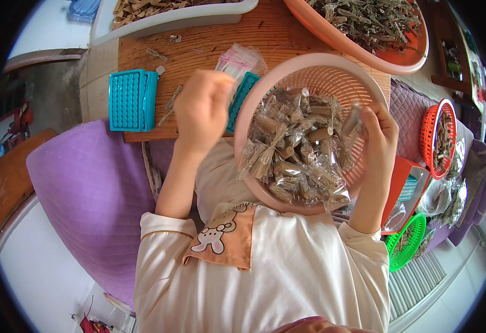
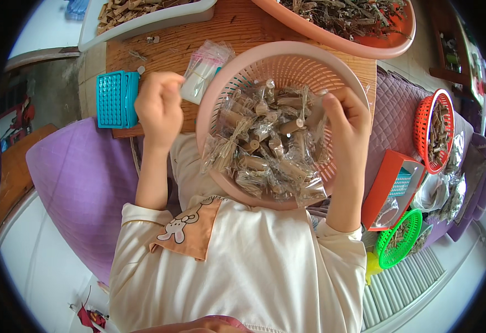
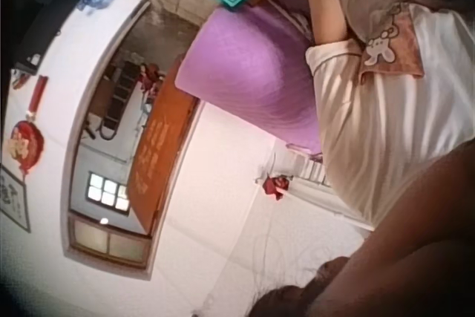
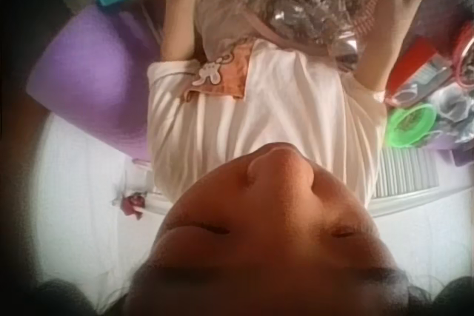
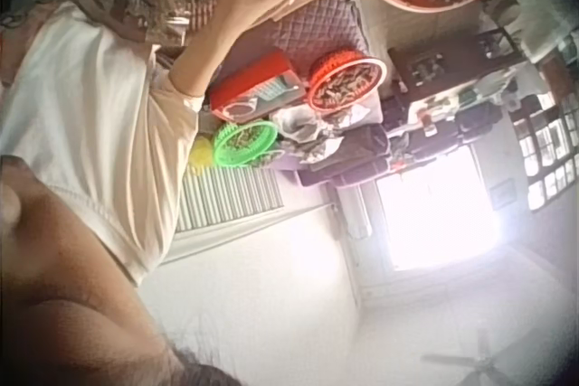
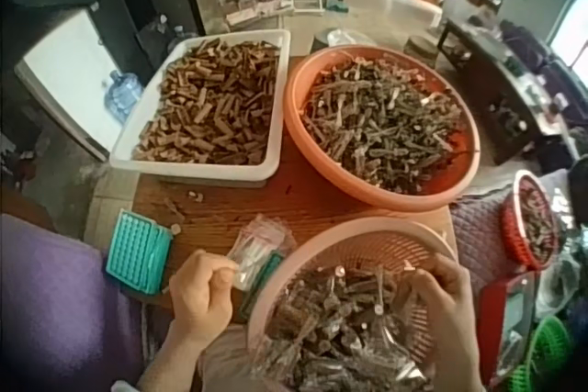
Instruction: The person sits at a table and packs dried herbs into small clear plastic bags. They pick up a bundle of herbs, place it into a bag, and seal it before placing the finished package into a pink basket. The process is repeated continuously with multiple bundles.
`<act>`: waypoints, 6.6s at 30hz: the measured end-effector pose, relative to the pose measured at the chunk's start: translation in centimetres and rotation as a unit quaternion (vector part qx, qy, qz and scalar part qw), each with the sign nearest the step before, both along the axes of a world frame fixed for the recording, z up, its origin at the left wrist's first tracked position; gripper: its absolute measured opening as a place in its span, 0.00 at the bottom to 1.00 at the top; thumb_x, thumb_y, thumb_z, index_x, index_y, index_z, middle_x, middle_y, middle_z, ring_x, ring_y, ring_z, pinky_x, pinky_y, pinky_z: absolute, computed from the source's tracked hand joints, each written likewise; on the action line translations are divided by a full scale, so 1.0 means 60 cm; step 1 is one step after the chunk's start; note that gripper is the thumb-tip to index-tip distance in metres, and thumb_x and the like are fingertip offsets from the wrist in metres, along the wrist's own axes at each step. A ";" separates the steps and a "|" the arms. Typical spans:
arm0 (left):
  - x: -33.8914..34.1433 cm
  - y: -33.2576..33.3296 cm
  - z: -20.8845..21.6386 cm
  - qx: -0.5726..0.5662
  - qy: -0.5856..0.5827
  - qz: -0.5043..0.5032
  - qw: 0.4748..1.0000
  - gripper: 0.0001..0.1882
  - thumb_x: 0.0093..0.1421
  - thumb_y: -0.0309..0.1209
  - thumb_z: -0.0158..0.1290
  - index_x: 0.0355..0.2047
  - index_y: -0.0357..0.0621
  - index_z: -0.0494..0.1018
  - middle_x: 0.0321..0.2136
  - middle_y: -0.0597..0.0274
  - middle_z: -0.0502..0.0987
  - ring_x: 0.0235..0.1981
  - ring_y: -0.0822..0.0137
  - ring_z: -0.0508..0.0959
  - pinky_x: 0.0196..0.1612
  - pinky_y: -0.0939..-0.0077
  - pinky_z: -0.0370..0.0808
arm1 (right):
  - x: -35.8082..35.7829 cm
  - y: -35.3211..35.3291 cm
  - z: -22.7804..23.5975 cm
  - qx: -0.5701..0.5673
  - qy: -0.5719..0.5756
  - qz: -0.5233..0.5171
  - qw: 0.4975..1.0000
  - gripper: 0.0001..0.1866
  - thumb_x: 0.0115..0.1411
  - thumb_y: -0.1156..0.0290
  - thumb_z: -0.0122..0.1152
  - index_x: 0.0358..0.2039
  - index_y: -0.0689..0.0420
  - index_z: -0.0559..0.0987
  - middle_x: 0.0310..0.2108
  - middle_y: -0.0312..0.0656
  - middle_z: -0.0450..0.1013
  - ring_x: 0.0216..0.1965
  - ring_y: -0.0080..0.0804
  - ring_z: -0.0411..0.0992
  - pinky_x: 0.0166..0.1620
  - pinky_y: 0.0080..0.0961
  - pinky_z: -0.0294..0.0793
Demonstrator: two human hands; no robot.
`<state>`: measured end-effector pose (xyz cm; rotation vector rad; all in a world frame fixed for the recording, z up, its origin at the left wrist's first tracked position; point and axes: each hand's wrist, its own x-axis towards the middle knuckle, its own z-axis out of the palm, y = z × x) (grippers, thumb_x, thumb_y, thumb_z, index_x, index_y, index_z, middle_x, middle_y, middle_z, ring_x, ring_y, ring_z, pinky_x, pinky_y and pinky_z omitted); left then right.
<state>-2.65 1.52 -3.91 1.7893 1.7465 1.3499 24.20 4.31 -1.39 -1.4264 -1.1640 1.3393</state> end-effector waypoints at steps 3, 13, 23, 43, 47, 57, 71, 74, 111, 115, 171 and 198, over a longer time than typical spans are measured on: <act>-0.039 0.013 -0.037 -0.031 -0.053 0.075 0.995 0.11 0.61 0.33 0.44 0.25 0.40 0.70 0.18 0.63 0.69 0.19 0.69 0.69 0.22 0.78 0.63 | -0.001 -0.007 0.009 0.056 -0.151 -0.008 0.987 0.04 0.52 0.77 0.56 0.29 0.60 0.73 0.18 0.33 0.66 0.20 0.13 0.62 0.24 0.12 0.61; -0.007 -0.008 -0.014 -0.156 -0.178 -0.014 0.971 0.18 0.61 0.37 0.47 0.18 0.39 0.64 0.12 0.70 0.58 0.17 0.81 0.56 0.19 0.82 0.54 | -0.092 -0.073 -0.002 0.132 -0.379 0.338 0.851 0.10 0.46 0.71 0.60 0.31 0.57 0.73 0.25 0.43 0.70 0.27 0.41 0.70 0.33 0.32 0.70; 0.038 -0.070 0.065 -0.239 -0.165 -0.155 0.944 0.14 0.58 0.40 0.49 0.29 0.40 0.71 0.12 0.64 0.68 0.12 0.74 0.67 0.17 0.79 0.63 | -0.086 -0.061 0.035 0.248 -0.223 0.196 0.922 0.13 0.40 0.84 0.58 0.30 0.60 0.74 0.29 0.42 0.67 0.26 0.33 0.70 0.29 0.27 0.70; 0.053 -0.093 0.062 -0.208 -0.419 -0.204 0.860 0.10 0.62 0.32 0.44 0.33 0.37 0.69 0.24 0.62 0.75 0.21 0.77 0.69 0.25 0.85 0.65 | -0.092 -0.034 0.040 0.113 -0.069 0.226 0.965 0.10 0.51 0.77 0.59 0.34 0.65 0.73 0.29 0.38 0.69 0.21 0.19 0.66 0.26 0.13 0.66; 0.043 -0.074 0.080 -0.256 -0.211 -0.385 0.861 0.07 0.57 0.31 0.49 0.30 0.39 0.71 0.21 0.59 0.74 0.21 0.65 0.73 0.25 0.75 0.68 | -0.084 -0.026 0.047 -0.090 0.073 0.180 0.977 0.07 0.54 0.74 0.58 0.30 0.64 0.71 0.28 0.34 0.68 0.20 0.12 0.62 0.24 0.11 0.62; 0.065 -0.078 0.067 -0.216 -0.025 -0.079 0.973 0.04 0.53 0.27 0.51 0.25 0.40 0.69 0.19 0.52 0.73 0.20 0.53 0.74 0.21 0.66 0.69 | -0.101 -0.036 0.040 0.181 -0.081 0.268 0.943 0.10 0.47 0.75 0.63 0.31 0.61 0.74 0.29 0.38 0.72 0.27 0.26 0.70 0.27 0.18 0.68; 0.049 -0.077 0.072 -0.042 -0.038 -0.264 0.963 0.06 0.50 0.30 0.56 0.27 0.42 0.72 0.16 0.60 0.73 0.15 0.65 0.72 0.18 0.77 0.68 | -0.098 -0.030 0.057 -0.026 0.061 0.180 0.981 0.13 0.52 0.69 0.61 0.33 0.65 0.74 0.25 0.37 0.72 0.23 0.20 0.68 0.27 0.14 0.67; 0.053 -0.079 0.064 -0.075 0.005 -0.210 0.975 0.08 0.47 0.28 0.58 0.26 0.44 0.70 0.16 0.61 0.72 0.17 0.62 0.74 0.19 0.73 0.69 | -0.095 -0.029 0.053 -0.018 0.070 0.228 0.971 0.15 0.53 0.68 0.60 0.36 0.67 0.74 0.28 0.37 0.73 0.28 0.17 0.69 0.31 0.14 0.69; -0.075 0.085 -0.163 -0.197 -0.009 0.184 0.963 0.17 0.59 0.38 0.42 0.33 0.35 0.70 0.27 0.41 0.74 0.30 0.42 0.73 0.33 0.57 0.69 | -0.090 -0.018 0.021 -0.018 -0.044 0.207 0.977 0.16 0.55 0.76 0.57 0.45 0.65 0.72 0.35 0.38 0.72 0.30 0.16 0.68 0.33 0.10 0.68; -0.080 0.087 -0.154 -0.234 0.081 0.177 0.953 0.15 0.59 0.38 0.44 0.29 0.37 0.70 0.24 0.45 0.75 0.28 0.45 0.74 0.30 0.56 0.69 | -0.093 -0.019 0.024 -0.036 -0.049 0.197 0.978 0.15 0.52 0.81 0.56 0.42 0.64 0.73 0.34 0.39 0.73 0.33 0.18 0.69 0.37 0.15 0.69; -0.001 -0.028 0.051 -0.336 -0.400 -0.213 0.826 0.15 0.57 0.34 0.52 0.38 0.32 0.72 0.25 0.62 0.76 0.24 0.80 0.72 0.27 0.87 0.67 | -0.104 -0.006 0.058 -0.061 0.164 0.275 0.945 0.20 0.53 0.66 0.60 0.43 0.68 0.72 0.44 0.46 0.69 0.36 0.21 0.70 0.34 0.13 0.73; 0.000 -0.022 0.069 -0.360 -0.219 -0.127 0.898 0.13 0.52 0.24 0.55 0.39 0.35 0.71 0.25 0.62 0.77 0.29 0.80 0.74 0.30 0.90 0.67 | -0.106 0.001 0.083 0.379 -0.225 0.059 0.895 0.16 0.38 0.77 0.66 0.32 0.60 0.77 0.30 0.41 0.73 0.33 0.36 0.71 0.34 0.25 0.70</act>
